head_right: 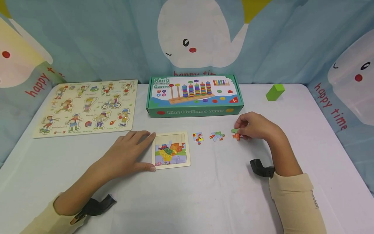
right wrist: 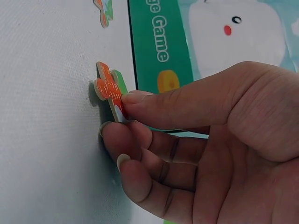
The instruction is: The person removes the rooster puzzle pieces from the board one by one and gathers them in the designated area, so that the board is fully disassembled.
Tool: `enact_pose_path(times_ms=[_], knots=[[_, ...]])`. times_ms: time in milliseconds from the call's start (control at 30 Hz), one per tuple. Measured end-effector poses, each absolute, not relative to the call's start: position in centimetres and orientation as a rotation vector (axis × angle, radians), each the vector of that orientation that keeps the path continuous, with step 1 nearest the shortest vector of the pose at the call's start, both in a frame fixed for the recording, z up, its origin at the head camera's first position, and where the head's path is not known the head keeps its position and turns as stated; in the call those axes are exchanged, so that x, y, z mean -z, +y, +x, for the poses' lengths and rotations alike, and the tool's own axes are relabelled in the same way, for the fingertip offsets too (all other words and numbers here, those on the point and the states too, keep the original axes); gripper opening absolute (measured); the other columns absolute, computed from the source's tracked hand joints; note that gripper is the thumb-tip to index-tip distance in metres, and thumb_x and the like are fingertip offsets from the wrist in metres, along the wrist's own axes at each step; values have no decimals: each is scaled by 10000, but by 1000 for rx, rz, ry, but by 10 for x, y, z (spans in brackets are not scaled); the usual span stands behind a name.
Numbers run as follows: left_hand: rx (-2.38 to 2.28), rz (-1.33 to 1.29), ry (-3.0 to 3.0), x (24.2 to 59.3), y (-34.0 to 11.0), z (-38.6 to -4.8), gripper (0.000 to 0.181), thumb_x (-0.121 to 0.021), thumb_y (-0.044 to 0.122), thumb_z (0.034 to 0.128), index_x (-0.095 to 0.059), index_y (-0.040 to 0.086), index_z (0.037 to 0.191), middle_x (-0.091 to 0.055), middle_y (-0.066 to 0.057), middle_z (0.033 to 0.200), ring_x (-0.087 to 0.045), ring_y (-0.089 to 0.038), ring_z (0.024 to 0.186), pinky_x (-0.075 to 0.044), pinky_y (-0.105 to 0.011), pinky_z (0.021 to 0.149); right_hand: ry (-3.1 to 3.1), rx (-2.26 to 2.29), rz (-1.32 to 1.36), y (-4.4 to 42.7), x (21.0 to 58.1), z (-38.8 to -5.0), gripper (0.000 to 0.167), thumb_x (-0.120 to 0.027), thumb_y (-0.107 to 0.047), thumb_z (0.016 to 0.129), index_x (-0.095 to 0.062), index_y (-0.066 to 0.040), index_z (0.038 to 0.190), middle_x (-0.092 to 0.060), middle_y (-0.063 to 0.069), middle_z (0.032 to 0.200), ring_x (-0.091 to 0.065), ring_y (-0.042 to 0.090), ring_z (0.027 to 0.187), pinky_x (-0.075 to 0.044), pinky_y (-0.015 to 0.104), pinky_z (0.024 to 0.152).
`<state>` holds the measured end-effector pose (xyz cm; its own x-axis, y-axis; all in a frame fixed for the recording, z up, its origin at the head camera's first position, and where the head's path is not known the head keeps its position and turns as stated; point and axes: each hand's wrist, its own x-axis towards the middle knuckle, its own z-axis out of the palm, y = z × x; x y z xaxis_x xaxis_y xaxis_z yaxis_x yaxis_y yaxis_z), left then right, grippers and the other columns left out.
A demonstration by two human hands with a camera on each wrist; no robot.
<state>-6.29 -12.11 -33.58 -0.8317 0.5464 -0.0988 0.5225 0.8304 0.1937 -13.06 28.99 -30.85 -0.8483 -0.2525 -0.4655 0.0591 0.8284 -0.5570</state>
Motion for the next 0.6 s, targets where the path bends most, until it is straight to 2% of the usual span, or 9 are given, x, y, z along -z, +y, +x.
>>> enact_pose_path(times_ms=[600], knots=[[-238,831,2856,335,-121,-62,1029,-796,635,737,-440,66,1518,-457,-164,1467,-417,-355,1304,-404,-554,979,2530,741,-154,285,306,-128,105,-637,-53,925,-658,0,1014,-630,40,838,-575,202,734,-474,351,674]])
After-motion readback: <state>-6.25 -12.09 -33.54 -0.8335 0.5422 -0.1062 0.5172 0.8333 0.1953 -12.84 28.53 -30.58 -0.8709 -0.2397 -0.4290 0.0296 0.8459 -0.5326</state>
